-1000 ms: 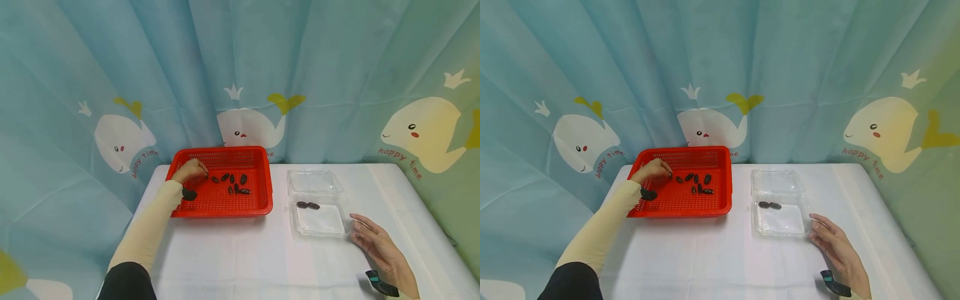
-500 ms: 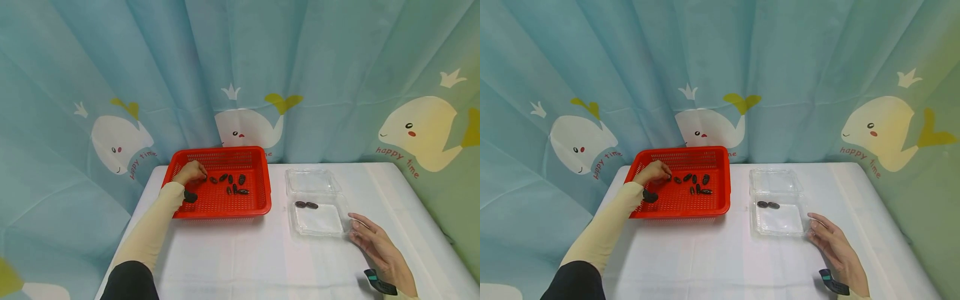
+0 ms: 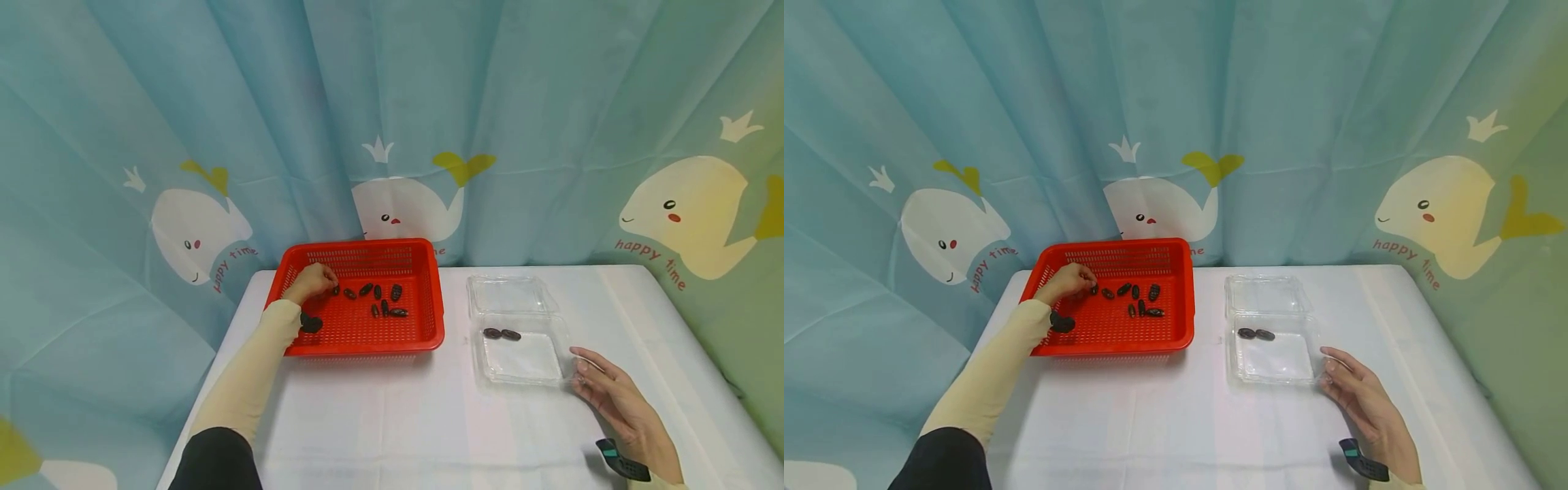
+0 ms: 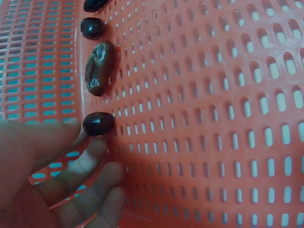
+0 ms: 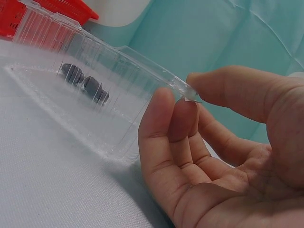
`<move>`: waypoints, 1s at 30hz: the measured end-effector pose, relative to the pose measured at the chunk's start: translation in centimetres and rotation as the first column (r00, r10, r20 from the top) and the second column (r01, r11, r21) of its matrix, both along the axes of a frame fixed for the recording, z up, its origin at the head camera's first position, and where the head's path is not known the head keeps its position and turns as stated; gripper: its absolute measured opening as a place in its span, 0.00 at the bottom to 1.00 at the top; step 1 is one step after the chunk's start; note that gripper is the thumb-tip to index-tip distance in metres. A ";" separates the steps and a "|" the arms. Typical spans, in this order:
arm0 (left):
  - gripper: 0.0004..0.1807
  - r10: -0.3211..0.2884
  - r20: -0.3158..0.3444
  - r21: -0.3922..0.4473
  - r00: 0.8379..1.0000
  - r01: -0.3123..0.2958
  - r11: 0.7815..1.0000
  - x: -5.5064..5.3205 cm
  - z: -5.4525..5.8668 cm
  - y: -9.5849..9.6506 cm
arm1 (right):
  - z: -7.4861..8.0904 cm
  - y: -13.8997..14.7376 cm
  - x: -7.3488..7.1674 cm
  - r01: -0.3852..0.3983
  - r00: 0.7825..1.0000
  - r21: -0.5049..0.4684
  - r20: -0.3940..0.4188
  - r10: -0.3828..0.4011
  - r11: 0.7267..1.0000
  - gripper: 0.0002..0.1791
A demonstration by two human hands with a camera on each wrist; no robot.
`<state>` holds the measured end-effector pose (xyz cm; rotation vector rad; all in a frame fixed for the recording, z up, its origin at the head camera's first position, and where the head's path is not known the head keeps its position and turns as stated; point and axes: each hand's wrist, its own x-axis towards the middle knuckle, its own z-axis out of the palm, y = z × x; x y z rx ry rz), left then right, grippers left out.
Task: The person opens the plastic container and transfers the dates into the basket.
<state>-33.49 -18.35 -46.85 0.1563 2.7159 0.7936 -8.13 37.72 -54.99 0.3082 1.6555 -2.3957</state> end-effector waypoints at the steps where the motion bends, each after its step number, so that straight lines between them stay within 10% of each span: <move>1: 0.13 0.002 -0.005 -0.003 1.000 -0.002 1.000 0.0 0.0 -0.1 | 0.0 0.0 0.0 -0.004 1.000 -0.003 0.001 0.004 1.000 0.19; 9: 0.15 -0.054 -0.080 0.017 0.995 0.056 0.998 0.1 2.2 -0.3 | 0.2 0.0 0.3 -0.025 1.000 -0.048 -0.014 0.025 0.999 0.20; 19: 0.18 0.031 -0.141 0.135 0.989 -0.011 0.991 1.7 5.3 0.5 | 0.1 0.0 0.2 -0.032 0.999 -0.054 -0.018 0.031 0.998 0.21; 30: 0.14 0.157 -0.204 0.438 0.966 -0.054 0.898 6.1 6.5 2.9 | 0.0 0.0 0.1 -0.032 0.999 -0.072 -0.029 0.030 0.997 0.21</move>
